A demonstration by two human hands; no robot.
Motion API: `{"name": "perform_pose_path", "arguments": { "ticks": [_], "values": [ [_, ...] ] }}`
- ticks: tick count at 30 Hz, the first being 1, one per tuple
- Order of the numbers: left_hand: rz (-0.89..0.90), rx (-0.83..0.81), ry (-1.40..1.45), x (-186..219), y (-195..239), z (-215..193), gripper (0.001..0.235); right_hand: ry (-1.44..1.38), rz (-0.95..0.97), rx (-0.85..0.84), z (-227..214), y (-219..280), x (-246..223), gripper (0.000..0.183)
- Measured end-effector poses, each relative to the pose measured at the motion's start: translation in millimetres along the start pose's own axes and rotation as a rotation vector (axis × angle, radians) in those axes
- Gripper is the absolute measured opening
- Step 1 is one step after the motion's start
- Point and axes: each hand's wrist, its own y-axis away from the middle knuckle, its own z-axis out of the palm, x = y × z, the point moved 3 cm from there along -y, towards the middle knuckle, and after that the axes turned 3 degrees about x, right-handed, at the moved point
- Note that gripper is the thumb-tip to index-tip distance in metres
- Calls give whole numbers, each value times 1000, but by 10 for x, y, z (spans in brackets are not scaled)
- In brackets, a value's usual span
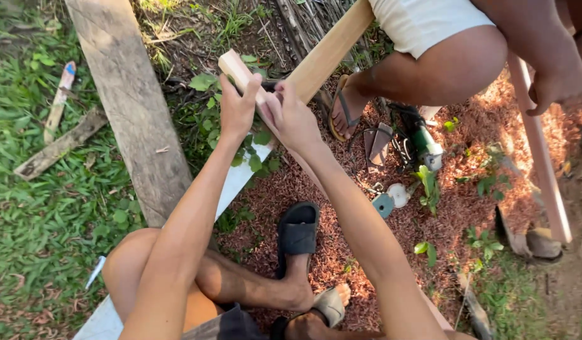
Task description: Positioning a long wooden strip against a wooden frame for alignment
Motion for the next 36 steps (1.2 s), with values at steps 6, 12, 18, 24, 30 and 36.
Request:
{"name": "perform_pose_path", "arguments": {
  "ticks": [6,12,18,24,30,36],
  "values": [
    [275,410,-362,-74,60,-40,79,-116,-108,-124,-239,749,447,20],
    [365,375,-401,-210,2,41,68,70,730,-198,-522,2313,1656,30],
    [451,379,-427,-195,-25,41,69,131,693,-211,-464,1387,849,26],
    [386,254,-429,-444,-184,21,66,24,17,-148,-224,499,416,24],
    [506,325,-553,-611,-251,10,52,501,-278,-95,-326,2059,1763,34],
    [731,265,-356,-489,-194,103,17,335,334,-226,-673,3110,2535,37]
  ]
}}
